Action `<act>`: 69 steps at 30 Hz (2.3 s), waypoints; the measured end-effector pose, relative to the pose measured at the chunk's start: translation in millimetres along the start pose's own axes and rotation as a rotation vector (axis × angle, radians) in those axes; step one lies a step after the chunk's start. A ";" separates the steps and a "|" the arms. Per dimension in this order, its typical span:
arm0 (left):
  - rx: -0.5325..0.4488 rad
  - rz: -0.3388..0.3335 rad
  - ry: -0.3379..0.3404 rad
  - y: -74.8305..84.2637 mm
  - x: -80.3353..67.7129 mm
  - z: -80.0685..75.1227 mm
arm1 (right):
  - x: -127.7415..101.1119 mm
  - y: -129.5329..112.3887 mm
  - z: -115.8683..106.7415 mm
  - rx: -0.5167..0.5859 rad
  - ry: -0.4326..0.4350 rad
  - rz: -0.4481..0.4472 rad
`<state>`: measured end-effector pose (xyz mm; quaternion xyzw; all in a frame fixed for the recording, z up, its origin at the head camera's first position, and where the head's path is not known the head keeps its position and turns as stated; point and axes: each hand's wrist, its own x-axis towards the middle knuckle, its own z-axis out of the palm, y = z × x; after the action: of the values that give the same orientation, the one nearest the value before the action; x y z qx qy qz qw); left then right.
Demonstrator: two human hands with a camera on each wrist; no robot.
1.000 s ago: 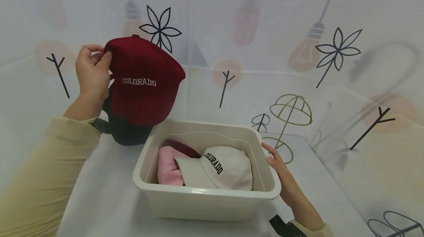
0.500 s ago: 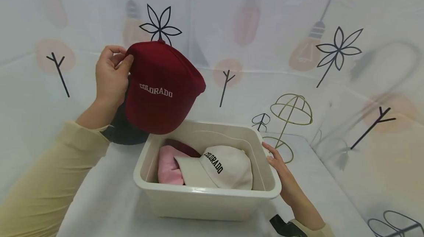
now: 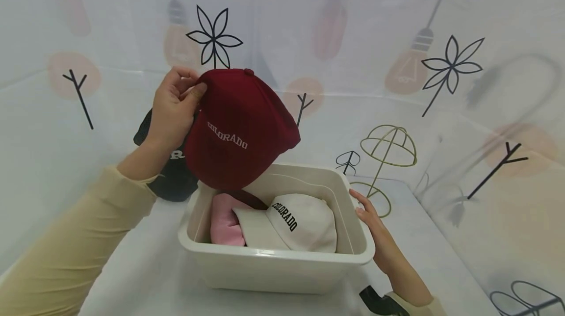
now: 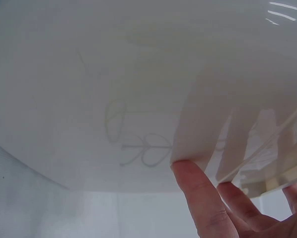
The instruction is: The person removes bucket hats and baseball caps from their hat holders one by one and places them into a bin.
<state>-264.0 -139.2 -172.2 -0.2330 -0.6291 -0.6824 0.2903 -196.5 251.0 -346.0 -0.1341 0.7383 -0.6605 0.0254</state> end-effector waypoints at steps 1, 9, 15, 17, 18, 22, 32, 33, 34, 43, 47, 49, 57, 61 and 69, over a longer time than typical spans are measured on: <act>0.003 0.004 -0.020 -0.3 -0.9 1.2 | 0.0 0.0 0.0 0.000 0.001 0.000; 0.157 0.014 -0.181 -2.7 -8.9 8.8 | 0.6 0.1 -0.5 0.002 -0.006 -0.010; 0.239 0.020 -0.291 -9.3 -12.9 15.4 | 0.7 0.1 -1.0 0.007 -0.007 -0.010; 0.249 0.011 -0.332 -13.0 -14.4 17.5 | 0.6 0.1 -0.9 0.006 -0.004 -0.008; 0.255 0.004 -0.354 -14.8 -15.3 18.6 | 0.5 0.1 -0.9 0.006 -0.003 -0.007; 0.275 -0.012 -0.442 -20.2 -18.9 23.1 | 0.3 0.0 -0.8 0.004 -0.002 -0.004; 0.213 -0.042 -0.556 -19.5 -16.8 35.6 | 0.0 -0.7 -0.5 -0.002 0.011 0.009; 0.207 -0.044 -0.569 -19.2 -16.4 37.1 | 0.0 -0.6 -0.5 0.000 0.011 0.009; 0.202 -0.044 -0.580 -19.0 -15.9 38.7 | 0.0 -0.5 -0.6 0.002 0.010 0.009; 0.216 -0.149 -0.656 -17.8 -12.1 54.2 | 0.3 -0.6 -1.0 0.017 -0.009 -0.007; 0.190 -0.232 -0.710 -23.6 -12.6 60.3 | 0.3 -1.1 -0.5 0.008 -0.006 -0.010; 0.201 -0.265 -0.741 -27.9 -14.1 63.2 | 0.3 -1.3 -0.1 -0.003 -0.001 -0.008; 0.353 -0.328 -0.771 -46.0 -22.4 68.0 | 1.2 -1.0 0.8 -0.016 0.013 0.000; 0.401 -0.355 -0.754 -55.7 -25.2 68.4 | 0.6 -1.2 1.1 -0.017 0.019 0.011; 0.606 -0.293 -0.736 -59.7 -31.4 70.1 | 0.6 -1.3 1.7 -0.022 0.022 0.011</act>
<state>-285.8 -63.9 -229.8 -0.2725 -0.8860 -0.3751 0.0049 -196.5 249.1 -344.8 -0.1230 0.7466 -0.6536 0.0193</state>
